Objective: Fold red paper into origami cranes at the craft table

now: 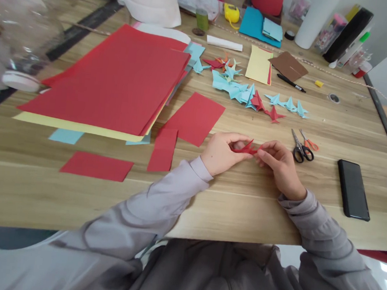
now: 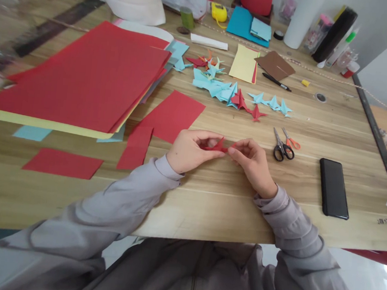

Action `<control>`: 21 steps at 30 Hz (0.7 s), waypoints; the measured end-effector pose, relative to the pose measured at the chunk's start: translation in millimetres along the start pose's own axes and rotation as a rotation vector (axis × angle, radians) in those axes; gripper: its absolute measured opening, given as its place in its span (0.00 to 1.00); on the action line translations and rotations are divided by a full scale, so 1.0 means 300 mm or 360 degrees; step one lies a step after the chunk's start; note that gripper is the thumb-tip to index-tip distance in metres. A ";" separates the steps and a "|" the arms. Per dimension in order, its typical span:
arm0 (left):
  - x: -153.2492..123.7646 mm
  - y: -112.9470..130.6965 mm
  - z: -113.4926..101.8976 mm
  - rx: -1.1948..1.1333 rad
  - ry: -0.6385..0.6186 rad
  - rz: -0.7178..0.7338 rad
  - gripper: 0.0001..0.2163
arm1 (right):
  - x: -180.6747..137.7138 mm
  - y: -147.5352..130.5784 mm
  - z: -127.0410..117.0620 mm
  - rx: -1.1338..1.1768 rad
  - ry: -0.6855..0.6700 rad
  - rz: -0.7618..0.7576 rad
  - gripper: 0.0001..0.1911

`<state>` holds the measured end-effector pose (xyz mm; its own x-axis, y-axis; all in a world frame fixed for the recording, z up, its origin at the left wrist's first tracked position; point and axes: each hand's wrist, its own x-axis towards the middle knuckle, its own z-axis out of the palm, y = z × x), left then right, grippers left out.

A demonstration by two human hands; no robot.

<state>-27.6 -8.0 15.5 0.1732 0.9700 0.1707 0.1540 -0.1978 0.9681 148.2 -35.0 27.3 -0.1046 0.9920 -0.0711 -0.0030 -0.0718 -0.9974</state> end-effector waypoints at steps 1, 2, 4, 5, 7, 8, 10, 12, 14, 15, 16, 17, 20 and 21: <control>-0.002 0.001 0.002 -0.0013 -0.0018 0.0005 0.17 | 0.000 0.002 0.000 0.0007 -0.0013 -0.0037 0.19; -0.004 0.004 0.003 -0.0011 -0.0041 0.0010 0.17 | -0.001 0.004 0.000 0.0008 -0.0021 -0.0086 0.21; -0.008 0.011 0.005 0.0031 -0.0071 0.0011 0.17 | -0.002 0.008 0.000 -0.0027 -0.0020 -0.0198 0.24; -0.010 0.014 0.006 0.0063 -0.0076 0.0007 0.17 | -0.003 0.012 -0.001 -0.0071 -0.0015 -0.0254 0.24; -0.013 0.019 0.006 0.0120 -0.0092 0.0005 0.16 | -0.002 0.021 -0.003 -0.0197 -0.0026 -0.0350 0.19; -0.013 0.021 0.007 0.0141 -0.0106 0.0013 0.14 | -0.001 0.026 -0.005 -0.0265 -0.0044 -0.0394 0.15; -0.014 0.024 0.007 0.0158 -0.0148 0.0039 0.10 | 0.003 0.035 -0.009 -0.0376 -0.0086 -0.0475 0.08; -0.014 0.029 0.006 0.0124 -0.0188 0.0048 0.08 | 0.007 0.038 -0.013 -0.0444 -0.0105 -0.0555 0.04; -0.013 0.036 0.005 -0.0034 -0.0234 -0.0028 0.09 | 0.010 0.034 -0.017 -0.0513 -0.0097 -0.0625 0.01; -0.013 0.040 0.004 -0.0163 -0.0263 -0.0099 0.10 | 0.011 0.031 -0.019 -0.0562 -0.0073 -0.0662 0.01; -0.012 0.043 0.002 -0.0314 -0.0290 -0.0183 0.12 | 0.012 0.027 -0.020 -0.0622 -0.0032 -0.0704 0.02; -0.012 0.046 0.001 -0.0473 -0.0307 -0.0268 0.14 | 0.011 0.024 -0.021 -0.0687 0.0021 -0.0746 0.03; -0.011 0.050 0.001 -0.0804 -0.0292 -0.0430 0.16 | 0.009 0.019 -0.021 -0.0828 0.0192 -0.0848 0.03; -0.011 0.048 0.003 -0.0853 -0.0277 -0.0445 0.16 | 0.007 0.020 -0.021 -0.0844 0.0232 -0.0859 0.02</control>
<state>-25.2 -14.2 28.6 0.3599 0.9285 -0.0910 -0.2847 0.2022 0.9371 154.1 -32.7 21.2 -0.0916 0.8818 0.4627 0.4645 0.4488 -0.7634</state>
